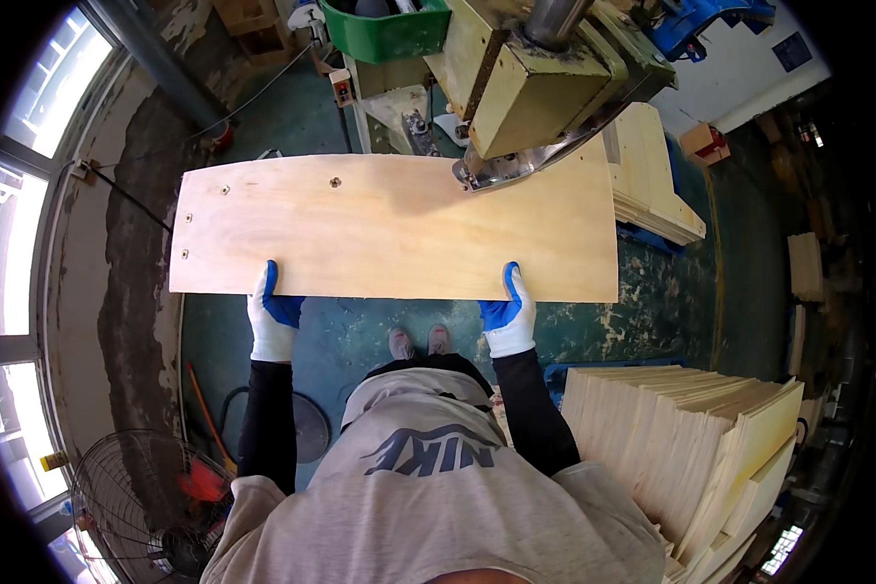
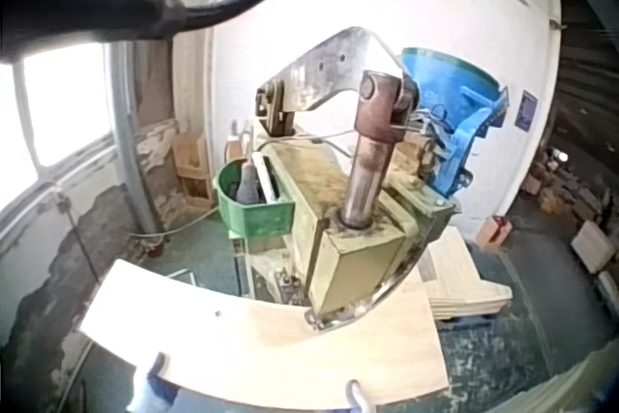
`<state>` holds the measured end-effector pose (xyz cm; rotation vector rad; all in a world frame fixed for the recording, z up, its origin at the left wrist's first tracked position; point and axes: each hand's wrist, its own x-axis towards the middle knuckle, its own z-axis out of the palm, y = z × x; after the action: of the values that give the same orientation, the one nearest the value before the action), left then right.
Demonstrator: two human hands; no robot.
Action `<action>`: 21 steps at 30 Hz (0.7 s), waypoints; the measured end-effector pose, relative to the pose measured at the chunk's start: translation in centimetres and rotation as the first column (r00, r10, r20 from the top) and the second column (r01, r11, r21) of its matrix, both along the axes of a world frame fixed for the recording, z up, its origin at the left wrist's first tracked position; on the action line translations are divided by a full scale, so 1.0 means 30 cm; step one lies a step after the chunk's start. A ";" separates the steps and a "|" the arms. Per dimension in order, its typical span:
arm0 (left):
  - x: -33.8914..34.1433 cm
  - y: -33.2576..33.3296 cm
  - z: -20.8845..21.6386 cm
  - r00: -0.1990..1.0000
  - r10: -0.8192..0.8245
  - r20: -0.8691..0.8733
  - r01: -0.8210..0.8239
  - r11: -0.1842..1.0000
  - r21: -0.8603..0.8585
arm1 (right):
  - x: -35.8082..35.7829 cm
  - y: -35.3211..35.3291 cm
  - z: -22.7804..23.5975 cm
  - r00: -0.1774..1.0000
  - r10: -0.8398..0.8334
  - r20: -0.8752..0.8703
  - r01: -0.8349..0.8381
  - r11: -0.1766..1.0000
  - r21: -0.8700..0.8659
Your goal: The person positions L-shaped wooden boards into a machine to install metal rivets, using a screwdriver to adjust components, then moves the finished boards to a stack and transports a full pallet using a pallet jack.
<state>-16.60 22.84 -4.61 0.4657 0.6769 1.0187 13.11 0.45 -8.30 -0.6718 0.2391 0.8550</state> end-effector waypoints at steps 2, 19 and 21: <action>0.002 -0.003 0.001 1.000 -0.001 -0.012 0.001 1.000 0.009 | -0.005 -0.003 -0.002 1.000 0.005 -0.014 -0.005 1.000 -0.021; 0.332 -0.221 0.016 0.989 -0.131 0.067 0.140 0.977 -0.159 | -0.010 -0.009 0.019 0.996 0.083 0.027 -0.084 0.995 0.056; 0.340 -0.219 0.004 0.990 -0.119 0.074 0.131 0.977 -0.171 | 0.017 -0.056 0.013 0.980 0.170 0.100 -0.175 0.984 0.038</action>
<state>-6.40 16.27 -4.48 0.3168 0.6652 0.8436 13.61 -1.21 -7.91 -0.6949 0.0740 0.9883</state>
